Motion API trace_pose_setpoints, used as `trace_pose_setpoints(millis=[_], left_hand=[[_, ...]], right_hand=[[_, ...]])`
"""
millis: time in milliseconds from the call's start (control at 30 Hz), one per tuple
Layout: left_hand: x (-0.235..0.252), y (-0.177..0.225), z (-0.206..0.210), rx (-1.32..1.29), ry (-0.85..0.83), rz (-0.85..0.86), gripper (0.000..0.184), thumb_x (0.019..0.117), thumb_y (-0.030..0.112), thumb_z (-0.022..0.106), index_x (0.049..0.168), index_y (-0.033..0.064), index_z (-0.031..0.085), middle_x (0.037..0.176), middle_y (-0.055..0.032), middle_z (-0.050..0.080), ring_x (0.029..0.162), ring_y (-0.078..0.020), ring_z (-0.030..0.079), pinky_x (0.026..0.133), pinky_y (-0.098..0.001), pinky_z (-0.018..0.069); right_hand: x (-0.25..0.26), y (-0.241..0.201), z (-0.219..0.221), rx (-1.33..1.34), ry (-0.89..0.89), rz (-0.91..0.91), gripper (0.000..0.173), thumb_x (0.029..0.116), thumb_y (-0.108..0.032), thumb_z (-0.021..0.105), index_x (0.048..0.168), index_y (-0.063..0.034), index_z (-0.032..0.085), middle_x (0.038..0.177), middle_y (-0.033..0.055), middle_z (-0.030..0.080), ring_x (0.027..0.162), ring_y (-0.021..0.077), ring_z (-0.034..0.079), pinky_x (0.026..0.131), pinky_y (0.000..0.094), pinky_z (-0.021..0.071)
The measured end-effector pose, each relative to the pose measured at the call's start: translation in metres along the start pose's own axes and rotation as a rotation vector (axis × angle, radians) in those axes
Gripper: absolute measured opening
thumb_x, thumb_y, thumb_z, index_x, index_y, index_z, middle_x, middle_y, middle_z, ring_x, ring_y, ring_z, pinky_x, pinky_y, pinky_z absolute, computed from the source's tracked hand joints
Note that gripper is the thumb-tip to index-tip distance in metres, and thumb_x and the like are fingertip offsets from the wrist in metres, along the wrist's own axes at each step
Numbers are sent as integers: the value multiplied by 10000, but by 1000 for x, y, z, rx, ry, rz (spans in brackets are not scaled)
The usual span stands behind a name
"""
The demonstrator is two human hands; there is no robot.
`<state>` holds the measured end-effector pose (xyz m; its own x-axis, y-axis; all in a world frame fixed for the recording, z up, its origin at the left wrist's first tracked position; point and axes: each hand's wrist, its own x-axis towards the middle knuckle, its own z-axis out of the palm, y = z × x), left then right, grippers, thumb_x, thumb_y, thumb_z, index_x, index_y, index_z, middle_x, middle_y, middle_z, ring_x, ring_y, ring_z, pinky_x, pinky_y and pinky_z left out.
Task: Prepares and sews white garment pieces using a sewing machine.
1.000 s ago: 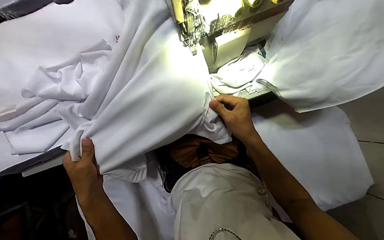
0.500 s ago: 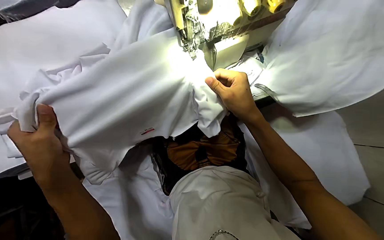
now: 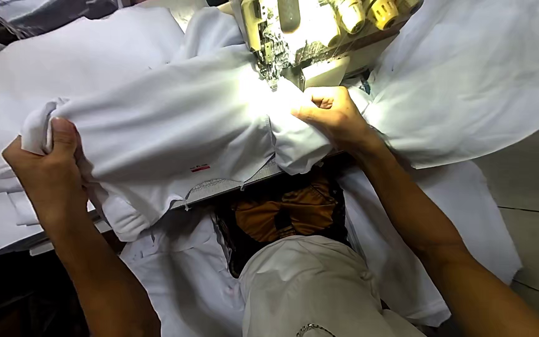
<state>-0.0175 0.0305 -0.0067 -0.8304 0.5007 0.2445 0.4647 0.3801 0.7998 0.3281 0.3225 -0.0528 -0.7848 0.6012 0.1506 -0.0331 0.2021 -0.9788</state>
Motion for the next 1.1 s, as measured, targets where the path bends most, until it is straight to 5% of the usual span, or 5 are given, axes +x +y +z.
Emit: trace_pose_setpoints(millis=[200,400,533,700,1100], left_hand=[[-54,14,-22,497,6,47,647,1034,493,535,1420,-21,461,1361,-283,548,1235,-373,574,1014,-547,483],[-167,47,63,93,-101,179,539,994,308,652,1312,-95,489,1112,-160,645,963,-132,649,801,-288,556],[-181,13,112,305,-181,222,734,907,502,716,1396,-16,539,1065,-225,623,930,-340,571,815,-495,468],[-156,-11,97,408,-251,368,349,1026,351,587,1006,29,721,898,-139,687,828,-286,650,768,-465,529],[-30,34,10,840,165,447,328,1088,222,421,1158,-48,593,1140,-307,602,1039,-482,620,855,-609,491]], right_hand=[[1,5,-19,440,-252,248,124,972,-145,547,856,-124,582,748,-8,623,676,61,615,627,241,536],[-9,-15,-30,621,-242,408,224,1070,-145,446,1067,-98,665,860,-8,715,773,40,696,720,217,603],[-17,-12,-37,510,-190,436,207,1063,-175,502,1033,-98,691,868,-10,715,794,46,691,754,229,597],[-19,-3,-40,394,-159,397,201,1061,-186,527,934,-89,650,764,2,661,683,46,641,649,217,557],[-59,-33,18,546,4,340,377,917,-103,730,1245,-78,547,938,90,732,763,127,720,683,286,617]])
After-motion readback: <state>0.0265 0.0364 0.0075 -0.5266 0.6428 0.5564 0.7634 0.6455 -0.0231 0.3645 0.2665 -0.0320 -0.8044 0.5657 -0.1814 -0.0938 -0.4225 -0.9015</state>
